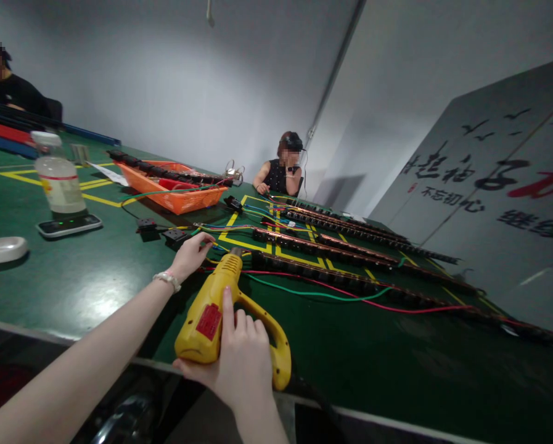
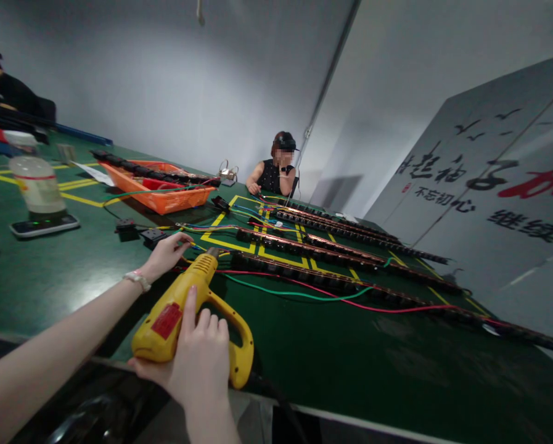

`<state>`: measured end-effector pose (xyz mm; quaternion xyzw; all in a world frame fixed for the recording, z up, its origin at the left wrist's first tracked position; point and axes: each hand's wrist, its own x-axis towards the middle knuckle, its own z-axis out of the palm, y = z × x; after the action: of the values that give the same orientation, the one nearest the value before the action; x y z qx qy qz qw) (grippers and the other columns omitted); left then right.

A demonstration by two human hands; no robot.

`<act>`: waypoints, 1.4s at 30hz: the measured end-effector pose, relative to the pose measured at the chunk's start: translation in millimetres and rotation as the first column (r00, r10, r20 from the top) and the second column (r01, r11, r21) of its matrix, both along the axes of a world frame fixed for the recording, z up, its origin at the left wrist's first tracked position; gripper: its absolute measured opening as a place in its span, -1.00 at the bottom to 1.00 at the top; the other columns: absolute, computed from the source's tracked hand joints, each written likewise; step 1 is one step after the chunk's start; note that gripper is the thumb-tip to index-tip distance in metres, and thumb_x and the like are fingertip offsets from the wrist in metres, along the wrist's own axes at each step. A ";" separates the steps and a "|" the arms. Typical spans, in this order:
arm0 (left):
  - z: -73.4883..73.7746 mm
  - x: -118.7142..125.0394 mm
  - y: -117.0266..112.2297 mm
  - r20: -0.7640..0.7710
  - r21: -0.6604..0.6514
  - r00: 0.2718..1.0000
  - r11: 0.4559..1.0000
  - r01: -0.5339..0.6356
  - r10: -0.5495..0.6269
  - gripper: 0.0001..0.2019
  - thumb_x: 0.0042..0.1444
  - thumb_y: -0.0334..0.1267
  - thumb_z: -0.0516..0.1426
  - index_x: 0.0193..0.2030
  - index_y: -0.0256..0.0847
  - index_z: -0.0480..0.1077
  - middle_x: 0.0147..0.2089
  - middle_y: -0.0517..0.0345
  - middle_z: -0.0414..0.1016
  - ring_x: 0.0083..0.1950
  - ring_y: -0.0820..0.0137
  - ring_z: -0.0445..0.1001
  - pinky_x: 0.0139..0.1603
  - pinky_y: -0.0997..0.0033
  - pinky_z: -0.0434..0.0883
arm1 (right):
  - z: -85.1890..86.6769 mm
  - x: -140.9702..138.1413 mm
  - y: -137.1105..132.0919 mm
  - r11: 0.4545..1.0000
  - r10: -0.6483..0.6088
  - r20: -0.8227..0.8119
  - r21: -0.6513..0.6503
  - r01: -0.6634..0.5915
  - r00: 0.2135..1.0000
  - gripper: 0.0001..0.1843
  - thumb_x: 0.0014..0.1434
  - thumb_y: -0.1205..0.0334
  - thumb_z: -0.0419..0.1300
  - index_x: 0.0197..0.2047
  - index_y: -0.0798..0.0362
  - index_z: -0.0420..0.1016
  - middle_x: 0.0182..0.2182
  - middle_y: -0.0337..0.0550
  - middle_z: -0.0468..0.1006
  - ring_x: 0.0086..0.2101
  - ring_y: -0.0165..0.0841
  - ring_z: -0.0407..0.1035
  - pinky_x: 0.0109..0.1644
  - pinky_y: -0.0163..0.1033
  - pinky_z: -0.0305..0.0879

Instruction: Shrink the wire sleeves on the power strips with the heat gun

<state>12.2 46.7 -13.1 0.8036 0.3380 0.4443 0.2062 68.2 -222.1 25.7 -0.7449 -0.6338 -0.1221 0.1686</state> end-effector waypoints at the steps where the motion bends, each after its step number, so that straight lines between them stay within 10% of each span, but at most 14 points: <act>1: 0.3 -0.1 0.0 0.005 -0.009 1.000 1.000 0.005 -0.005 -0.77 0.15 -0.15 0.01 -0.18 -0.17 0.41 -0.22 0.11 0.54 -0.33 0.37 0.45 -0.25 0.39 0.36 | -0.2 -4.3 3.3 1.000 0.009 -0.008 -0.008 -0.009 1.000 0.43 -0.36 -0.49 0.25 0.37 0.26 -0.14 -0.31 0.00 0.41 -0.35 -0.12 0.34 -0.22 0.04 0.33; 26: 4.8 -4.8 -7.2 -0.003 -0.120 1.000 0.992 0.029 -0.029 -0.74 0.17 -0.08 -0.03 -0.19 -0.15 0.38 -0.37 0.17 0.51 -0.46 0.40 0.42 -0.42 0.47 0.31 | 3.3 20.1 1.0 0.995 0.084 -0.061 -0.047 -0.087 0.995 0.33 -0.24 -0.55 0.10 0.38 0.15 -0.18 -0.27 -0.02 0.43 -0.29 -0.11 0.37 -0.18 0.07 0.30; 42: 8.7 -1.8 -9.9 -0.057 0.073 0.997 0.996 -0.042 0.046 -0.77 0.19 -0.19 -0.06 -0.24 -0.16 0.39 -0.21 0.08 0.49 -0.23 0.32 0.44 -0.19 0.38 0.34 | 3.7 26.2 -13.4 0.999 -0.012 0.016 0.030 0.012 1.000 0.42 -0.35 -0.49 0.25 0.37 0.24 -0.13 -0.30 -0.02 0.44 -0.34 -0.13 0.35 -0.21 0.01 0.29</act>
<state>10.4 36.8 -4.4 0.8156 0.3453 0.4368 0.1575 94.3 -235.5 29.4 -0.7451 -0.6287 -0.1387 0.1739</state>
